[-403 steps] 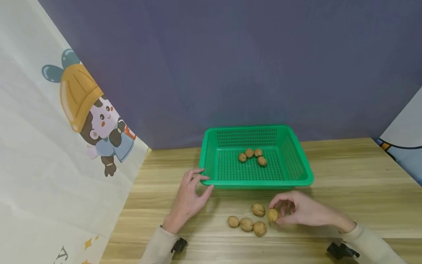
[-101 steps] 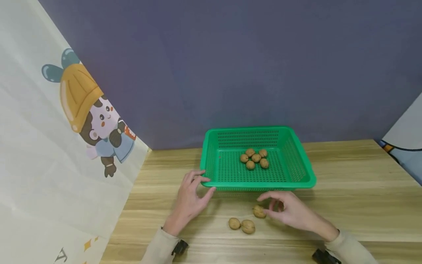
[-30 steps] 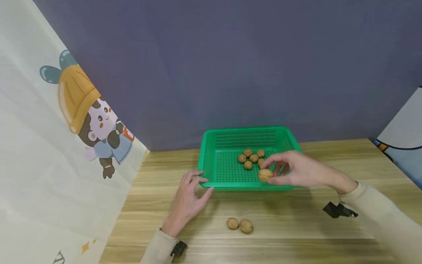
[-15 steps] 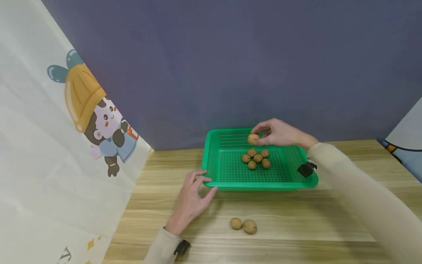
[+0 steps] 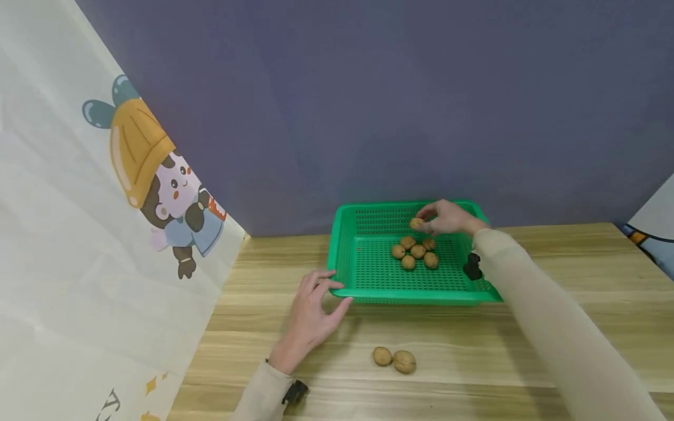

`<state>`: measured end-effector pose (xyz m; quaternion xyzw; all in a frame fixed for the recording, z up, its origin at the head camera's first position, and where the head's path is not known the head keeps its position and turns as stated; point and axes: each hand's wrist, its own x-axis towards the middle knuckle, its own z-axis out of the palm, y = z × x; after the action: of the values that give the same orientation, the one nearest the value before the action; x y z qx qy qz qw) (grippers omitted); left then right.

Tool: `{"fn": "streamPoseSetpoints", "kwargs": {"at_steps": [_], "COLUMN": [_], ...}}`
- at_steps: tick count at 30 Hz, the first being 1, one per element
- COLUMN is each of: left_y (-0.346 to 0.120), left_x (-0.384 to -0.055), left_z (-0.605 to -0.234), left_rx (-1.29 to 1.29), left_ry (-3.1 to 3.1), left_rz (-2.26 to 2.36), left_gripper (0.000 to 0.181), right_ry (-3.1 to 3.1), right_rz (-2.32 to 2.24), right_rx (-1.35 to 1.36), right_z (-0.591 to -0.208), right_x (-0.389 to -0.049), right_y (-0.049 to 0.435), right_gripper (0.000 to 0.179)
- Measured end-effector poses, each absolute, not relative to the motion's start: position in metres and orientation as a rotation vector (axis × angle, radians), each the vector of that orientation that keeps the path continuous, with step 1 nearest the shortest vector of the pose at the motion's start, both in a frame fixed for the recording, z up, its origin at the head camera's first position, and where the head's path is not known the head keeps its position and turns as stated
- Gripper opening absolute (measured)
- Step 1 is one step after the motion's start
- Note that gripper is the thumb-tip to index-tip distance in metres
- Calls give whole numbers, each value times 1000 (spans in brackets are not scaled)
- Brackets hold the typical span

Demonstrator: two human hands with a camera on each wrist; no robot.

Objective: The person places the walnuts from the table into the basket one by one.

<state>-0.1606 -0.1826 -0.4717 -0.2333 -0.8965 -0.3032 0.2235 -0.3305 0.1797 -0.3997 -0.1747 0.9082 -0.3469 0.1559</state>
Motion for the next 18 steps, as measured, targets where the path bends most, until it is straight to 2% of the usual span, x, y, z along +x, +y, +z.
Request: {"fn": "streamPoseSetpoints", "kwargs": {"at_steps": [8, 18], "left_y": [-182, -183], "left_x": [-162, -164], "left_z": [-472, -474], "left_rx": [-645, -650], "left_ry": [-2479, -2469], "left_rz": [-839, -825], "left_gripper": [27, 26], "right_ry": [2674, 2689], "right_rz": [-886, -881], "right_rx": [-419, -402], "right_z": [-429, -442], "right_x": [-340, -343], "right_y": [181, 178], "right_gripper": [53, 52]}}
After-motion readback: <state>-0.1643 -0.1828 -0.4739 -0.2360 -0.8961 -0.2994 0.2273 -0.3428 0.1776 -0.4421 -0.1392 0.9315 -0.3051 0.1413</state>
